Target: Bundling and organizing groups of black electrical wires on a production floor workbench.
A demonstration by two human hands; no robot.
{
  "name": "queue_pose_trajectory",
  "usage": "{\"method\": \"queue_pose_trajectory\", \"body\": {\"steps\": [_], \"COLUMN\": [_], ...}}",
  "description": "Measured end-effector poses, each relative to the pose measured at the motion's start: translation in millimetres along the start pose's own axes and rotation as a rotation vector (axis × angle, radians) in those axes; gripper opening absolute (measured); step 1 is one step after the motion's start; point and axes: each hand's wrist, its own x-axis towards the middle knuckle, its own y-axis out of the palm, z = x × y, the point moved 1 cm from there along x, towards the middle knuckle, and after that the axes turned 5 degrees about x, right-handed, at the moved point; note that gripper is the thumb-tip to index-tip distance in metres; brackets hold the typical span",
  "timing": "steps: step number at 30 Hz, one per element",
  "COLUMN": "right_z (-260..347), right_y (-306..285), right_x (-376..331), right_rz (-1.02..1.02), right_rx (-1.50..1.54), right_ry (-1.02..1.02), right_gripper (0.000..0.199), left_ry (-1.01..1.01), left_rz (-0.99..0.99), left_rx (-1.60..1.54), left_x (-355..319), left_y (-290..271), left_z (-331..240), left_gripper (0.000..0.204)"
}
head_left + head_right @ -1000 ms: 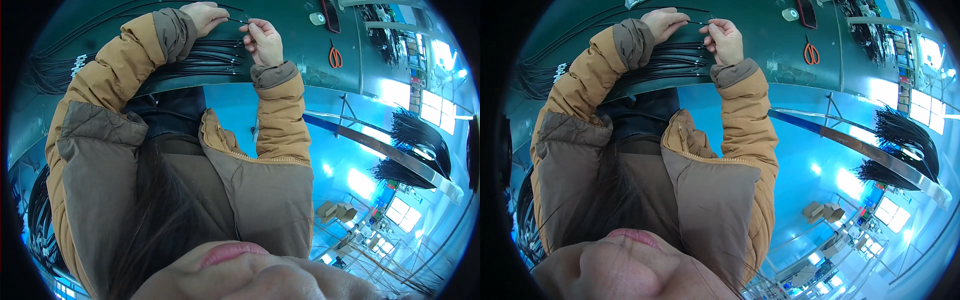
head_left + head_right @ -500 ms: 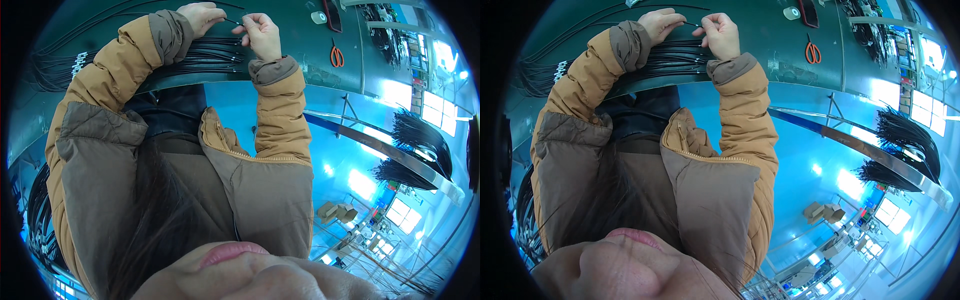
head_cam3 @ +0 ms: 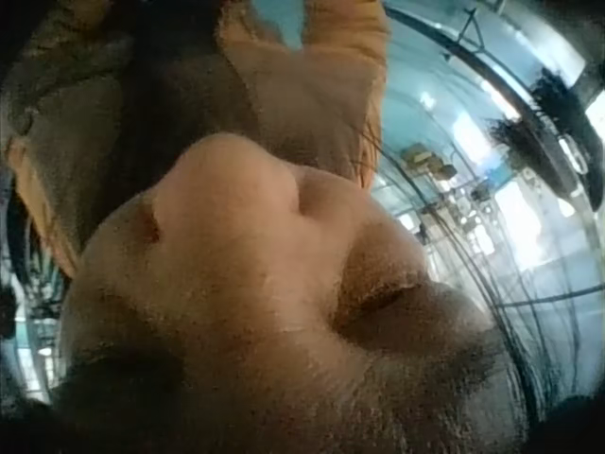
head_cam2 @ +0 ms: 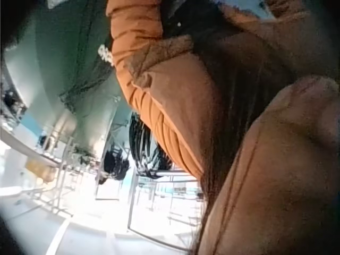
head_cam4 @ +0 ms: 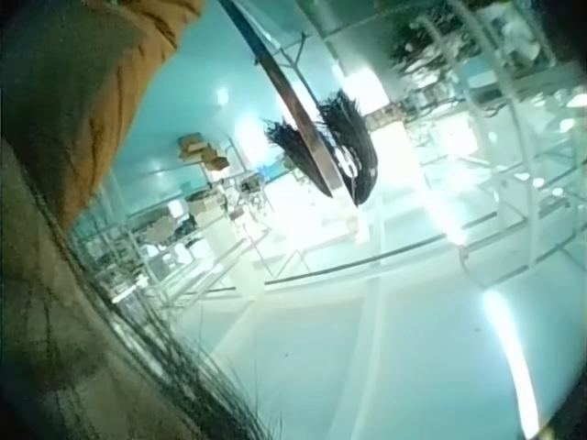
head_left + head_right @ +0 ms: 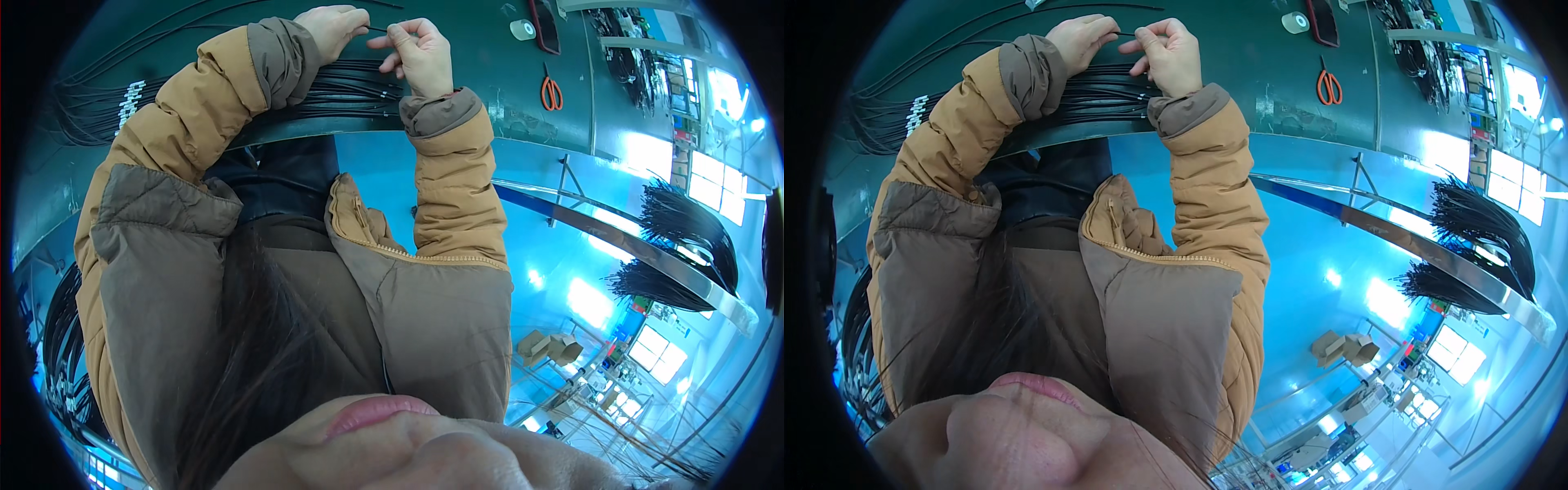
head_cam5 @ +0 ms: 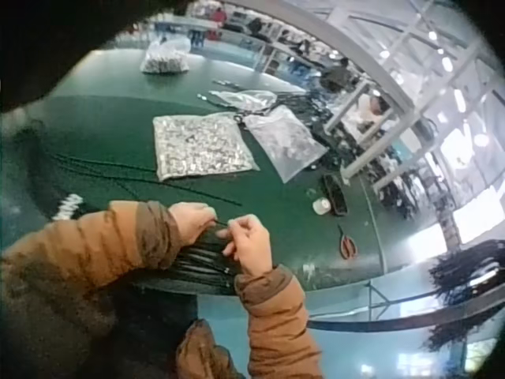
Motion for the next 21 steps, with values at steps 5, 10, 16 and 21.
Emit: {"method": "queue_pose_trajectory", "body": {"steps": [5, 10, 16, 21], "right_z": [-11, -14, -14, -10], "right_y": [3, 19, 12, 4], "right_x": [4, 5, 0, 1], "right_rz": [-0.069, -0.077, -0.107, -0.173], "right_rx": [0.271, 0.283, 0.314, 0.125], "right_ry": [0.123, 0.200, 0.106, -0.010], "right_gripper": [0.020, 0.025, 0.020, 0.014], "left_ry": [-0.029, -0.093, -0.100, -0.149], "left_rz": [0.037, 0.081, 0.004, -0.048], "left_rx": [0.013, -0.142, -0.117, -0.031], "left_x": [4, 6, 11, -2], "left_y": [-6, -17, -20, -32], "left_z": [-15, -25, -29, -15], "left_gripper": [0.019, 0.025, 0.013, 0.011]}}
